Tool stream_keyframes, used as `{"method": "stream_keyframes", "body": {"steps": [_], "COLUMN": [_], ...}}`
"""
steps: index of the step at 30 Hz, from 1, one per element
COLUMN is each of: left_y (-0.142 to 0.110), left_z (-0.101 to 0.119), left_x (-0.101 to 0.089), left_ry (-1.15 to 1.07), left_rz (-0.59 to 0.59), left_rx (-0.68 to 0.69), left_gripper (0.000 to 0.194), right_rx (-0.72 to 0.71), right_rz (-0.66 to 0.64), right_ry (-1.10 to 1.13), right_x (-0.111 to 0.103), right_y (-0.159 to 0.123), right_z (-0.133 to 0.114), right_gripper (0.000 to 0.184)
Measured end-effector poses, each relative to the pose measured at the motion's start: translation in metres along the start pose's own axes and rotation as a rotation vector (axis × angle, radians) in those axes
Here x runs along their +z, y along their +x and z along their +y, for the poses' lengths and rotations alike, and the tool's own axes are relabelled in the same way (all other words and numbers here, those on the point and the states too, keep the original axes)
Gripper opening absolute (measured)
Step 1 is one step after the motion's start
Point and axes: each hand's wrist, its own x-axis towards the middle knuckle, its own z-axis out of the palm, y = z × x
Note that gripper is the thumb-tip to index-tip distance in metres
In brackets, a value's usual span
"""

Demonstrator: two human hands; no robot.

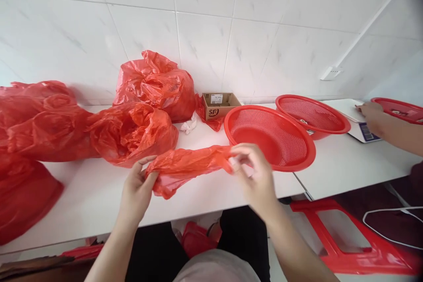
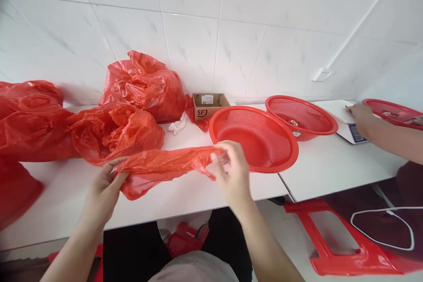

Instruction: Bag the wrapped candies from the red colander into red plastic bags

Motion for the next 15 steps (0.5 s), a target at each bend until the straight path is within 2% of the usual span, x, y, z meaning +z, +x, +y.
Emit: {"method": "stream_keyframes", "body": {"steps": [2,4,5,7,10,12,14,15], "left_y": [-0.009,-0.020,-0.025,-0.036,-0.041,-0.033,-0.021,-0.016], "left_z": [0.007,0.016,0.021,0.028,0.031,0.026,0.018,0.014], "left_x": [0.018,0.032,0.037,0.037,0.013,-0.013,-0.037,-0.045], "left_ry": [-0.039,-0.101,-0.139,-0.219,-0.264,-0.129,0.162,0.315], "left_rz": [-0.082,-0.160,-0.193,-0.270,-0.402,-0.404,-0.271,-0.143], "left_rx": [-0.019,-0.059,-0.087,-0.167,-0.298,-0.283,-0.115,-0.009], "left_gripper": [0.045,0.047,0.048,0.048,0.051,0.053,0.048,0.043], "right_rx": [-0.207,-0.310,-0.299,-0.182,0.042,0.162,0.247,0.274], "right_rz": [-0.136,-0.374,-0.505,-0.709,-0.811,-0.847,-0.919,-0.961], "right_ry": [0.026,-0.017,-0.091,-0.277,-0.501,-0.609,-0.695,-0.720], "right_x": [0.023,0.050,0.063,0.081,0.083,0.071,0.056,0.050], "right_y": [-0.013,-0.022,-0.024,-0.021,-0.003,0.010,0.018,0.019], "right_z": [-0.023,-0.035,-0.035,-0.025,0.002,0.016,0.023,0.023], "right_gripper": [0.013,0.013,0.015,0.023,0.032,0.032,0.031,0.030]}}
